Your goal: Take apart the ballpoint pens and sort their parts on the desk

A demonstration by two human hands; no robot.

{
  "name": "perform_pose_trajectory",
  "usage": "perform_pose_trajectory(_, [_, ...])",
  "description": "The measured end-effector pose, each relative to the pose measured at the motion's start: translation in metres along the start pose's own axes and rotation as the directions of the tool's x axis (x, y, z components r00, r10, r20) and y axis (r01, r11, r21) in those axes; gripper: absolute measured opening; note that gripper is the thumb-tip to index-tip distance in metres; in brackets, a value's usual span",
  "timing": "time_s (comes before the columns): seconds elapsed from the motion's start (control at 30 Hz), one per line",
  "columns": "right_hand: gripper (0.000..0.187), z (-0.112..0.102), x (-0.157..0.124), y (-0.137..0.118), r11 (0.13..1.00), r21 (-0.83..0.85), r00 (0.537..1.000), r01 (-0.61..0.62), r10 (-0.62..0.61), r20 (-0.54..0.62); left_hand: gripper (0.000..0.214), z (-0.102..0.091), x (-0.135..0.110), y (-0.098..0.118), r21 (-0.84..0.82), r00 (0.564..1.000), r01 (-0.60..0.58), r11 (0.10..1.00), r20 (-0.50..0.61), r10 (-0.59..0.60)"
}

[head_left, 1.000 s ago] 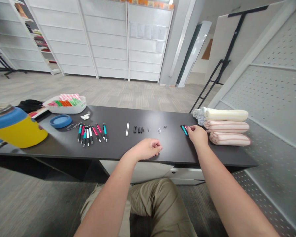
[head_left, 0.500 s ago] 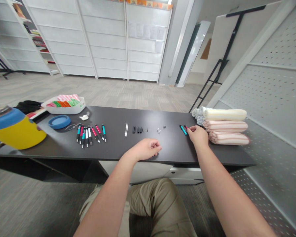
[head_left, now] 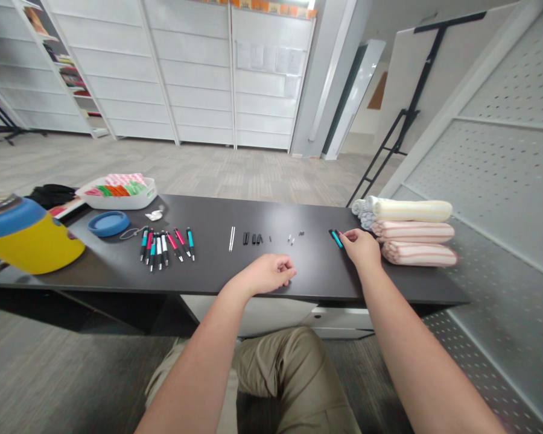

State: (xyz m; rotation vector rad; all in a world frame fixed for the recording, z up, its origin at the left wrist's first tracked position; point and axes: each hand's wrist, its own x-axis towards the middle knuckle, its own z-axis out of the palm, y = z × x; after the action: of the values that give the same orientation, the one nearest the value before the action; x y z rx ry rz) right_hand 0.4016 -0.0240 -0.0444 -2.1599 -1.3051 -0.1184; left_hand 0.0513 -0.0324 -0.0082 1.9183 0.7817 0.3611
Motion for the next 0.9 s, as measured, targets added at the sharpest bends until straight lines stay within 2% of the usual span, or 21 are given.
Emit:
perform_pose_trajectory(0.2, [0.029,-0.0003,-0.0002,-0.0018,0.999,-0.018,0.999,-0.047,0.047,0.012,0.029,0.0004,-0.0003,-0.0011,-0.005,1.000,-0.001,1.000,0.003,0.001])
perform_pose_trajectory(0.47, [0.022,-0.0006,-0.0021,-0.0021,1.000,0.015,0.999,-0.006,0.006,0.046,0.028,0.0000,-0.0009,0.0000,-0.009,1.000,-0.009,1.000,-0.001,0.009])
perform_pose_trajectory(0.77, [0.032,0.0014,-0.0015,-0.0013,0.999,0.048,0.998,0.012,-0.014,0.053,0.028,-0.0009,-0.0002,0.0008,0.023,1.000,-0.011,1.000,0.001,0.011])
perform_pose_trajectory(0.9, [0.030,0.0028,-0.0017,-0.0022,0.993,0.077,0.994,0.086,-0.091,0.054,0.027,-0.0009,-0.0012,0.0017,0.017,1.000,-0.007,1.000,0.003,0.007])
